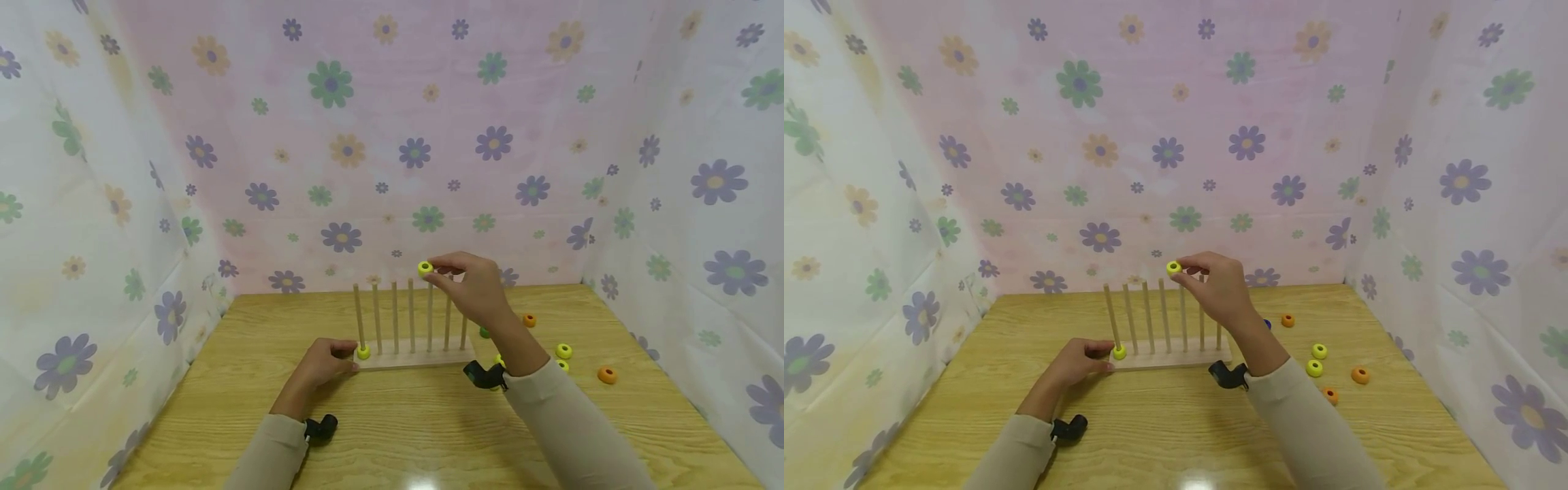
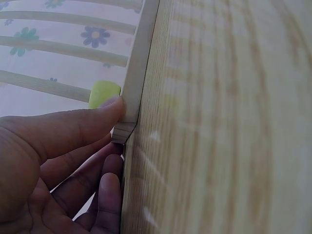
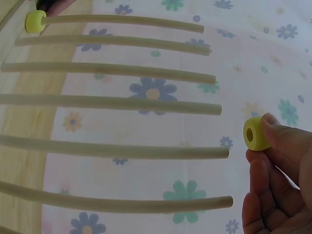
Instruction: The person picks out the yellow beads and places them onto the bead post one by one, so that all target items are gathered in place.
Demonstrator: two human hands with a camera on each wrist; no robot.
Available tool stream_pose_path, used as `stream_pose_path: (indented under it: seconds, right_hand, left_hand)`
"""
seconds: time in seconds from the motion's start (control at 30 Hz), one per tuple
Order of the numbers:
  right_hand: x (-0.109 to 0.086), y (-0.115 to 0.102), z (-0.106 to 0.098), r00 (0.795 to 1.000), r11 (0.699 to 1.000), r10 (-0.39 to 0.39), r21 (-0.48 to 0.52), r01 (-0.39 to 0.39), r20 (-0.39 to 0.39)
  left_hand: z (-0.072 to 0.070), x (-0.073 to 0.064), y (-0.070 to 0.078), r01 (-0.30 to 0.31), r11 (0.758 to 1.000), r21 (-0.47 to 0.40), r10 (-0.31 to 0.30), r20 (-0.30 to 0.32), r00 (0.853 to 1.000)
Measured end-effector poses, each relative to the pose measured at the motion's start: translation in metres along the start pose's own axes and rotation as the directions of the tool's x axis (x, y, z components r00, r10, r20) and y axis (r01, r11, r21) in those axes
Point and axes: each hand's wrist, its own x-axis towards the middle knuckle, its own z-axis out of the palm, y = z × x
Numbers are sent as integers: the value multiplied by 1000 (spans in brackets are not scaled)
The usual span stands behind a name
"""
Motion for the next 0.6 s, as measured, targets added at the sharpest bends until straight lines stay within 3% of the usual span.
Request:
stream_pose_path:
  seconds: [0.4,0.6]
  right_hand:
    - [4,-7,13,998,998,45,37,-47,53]
    - [7,-13,15,998,998,47,50,-49,42]
  left_hand:
    - [0,-1,-2,10,1000,-3,-10,8,1000]
    - [-1,-1,1,10,1000,0,-10,8,1000]
